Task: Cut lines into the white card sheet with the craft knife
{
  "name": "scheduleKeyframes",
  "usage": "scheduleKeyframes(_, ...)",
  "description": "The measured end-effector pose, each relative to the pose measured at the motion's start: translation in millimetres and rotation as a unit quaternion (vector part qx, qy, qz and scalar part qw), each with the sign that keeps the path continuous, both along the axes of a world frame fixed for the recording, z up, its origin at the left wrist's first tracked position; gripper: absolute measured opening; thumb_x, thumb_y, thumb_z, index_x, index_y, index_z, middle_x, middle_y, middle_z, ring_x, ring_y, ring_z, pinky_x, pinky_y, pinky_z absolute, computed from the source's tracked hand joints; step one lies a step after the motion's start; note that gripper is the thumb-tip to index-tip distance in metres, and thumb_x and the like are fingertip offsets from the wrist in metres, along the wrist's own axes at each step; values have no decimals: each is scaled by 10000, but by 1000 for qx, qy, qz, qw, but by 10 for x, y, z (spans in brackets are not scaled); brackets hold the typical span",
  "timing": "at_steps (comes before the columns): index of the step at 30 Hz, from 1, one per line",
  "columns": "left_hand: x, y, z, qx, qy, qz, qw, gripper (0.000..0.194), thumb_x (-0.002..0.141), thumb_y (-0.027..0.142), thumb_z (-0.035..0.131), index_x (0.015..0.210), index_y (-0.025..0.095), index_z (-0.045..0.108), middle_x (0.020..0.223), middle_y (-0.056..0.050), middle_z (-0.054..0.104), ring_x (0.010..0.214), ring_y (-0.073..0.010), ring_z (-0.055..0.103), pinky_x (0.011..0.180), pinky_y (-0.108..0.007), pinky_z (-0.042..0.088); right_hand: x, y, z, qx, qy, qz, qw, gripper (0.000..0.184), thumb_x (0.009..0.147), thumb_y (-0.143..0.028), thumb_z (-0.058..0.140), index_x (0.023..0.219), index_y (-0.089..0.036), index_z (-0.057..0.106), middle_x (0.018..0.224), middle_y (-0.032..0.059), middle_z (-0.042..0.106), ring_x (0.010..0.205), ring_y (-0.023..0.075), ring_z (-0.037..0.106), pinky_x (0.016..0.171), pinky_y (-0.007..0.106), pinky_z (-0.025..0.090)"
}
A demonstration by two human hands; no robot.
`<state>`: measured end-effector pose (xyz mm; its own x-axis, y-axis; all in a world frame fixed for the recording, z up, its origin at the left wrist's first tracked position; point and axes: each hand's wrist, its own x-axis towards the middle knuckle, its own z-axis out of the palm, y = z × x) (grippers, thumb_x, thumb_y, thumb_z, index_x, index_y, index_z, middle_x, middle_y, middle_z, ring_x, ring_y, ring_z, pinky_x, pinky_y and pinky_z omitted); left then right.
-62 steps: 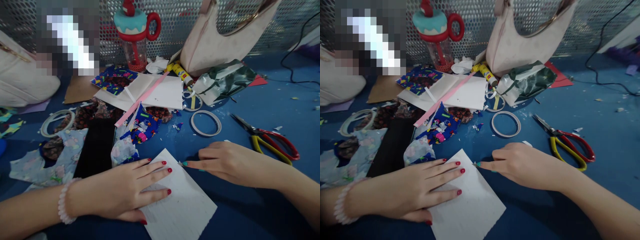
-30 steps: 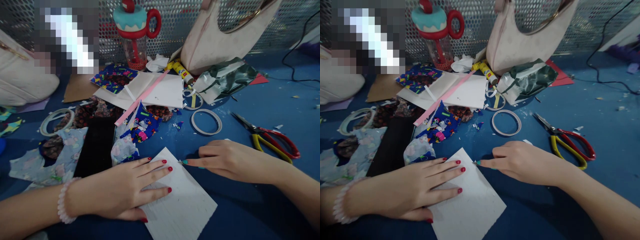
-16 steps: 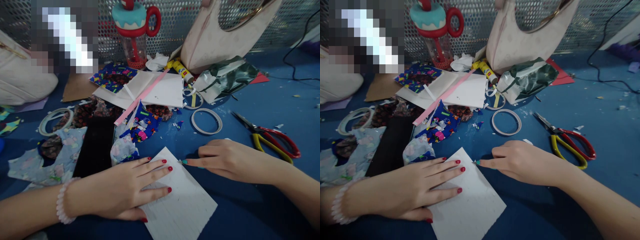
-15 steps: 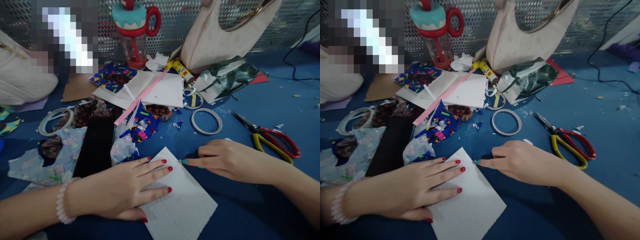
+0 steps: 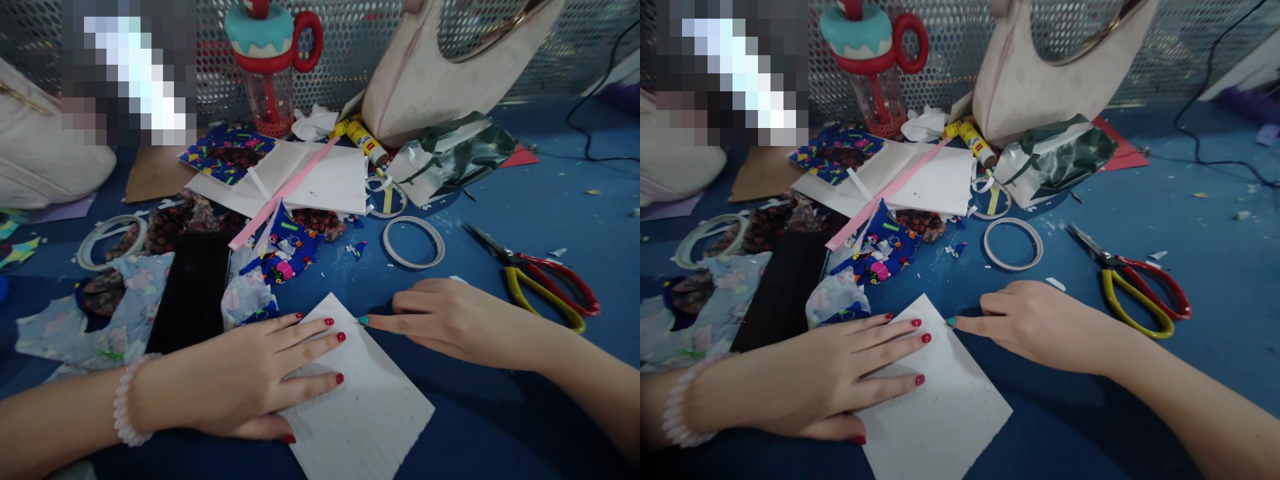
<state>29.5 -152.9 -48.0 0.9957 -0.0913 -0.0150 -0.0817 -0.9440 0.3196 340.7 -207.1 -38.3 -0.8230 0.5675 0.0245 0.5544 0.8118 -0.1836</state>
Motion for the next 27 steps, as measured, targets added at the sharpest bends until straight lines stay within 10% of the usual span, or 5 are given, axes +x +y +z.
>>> scheduleKeyframes(27,-13,-4,-33,4,-1,-4,1000,546,972,461,554,1431,176,481,1543,-180,386,1408,-345,397,1095,-500,407,-77,-45,-48,31,1,-28,999,373,1008,-119,347,1287,-157,591,759,13,586,628,129,560,584,276,382)
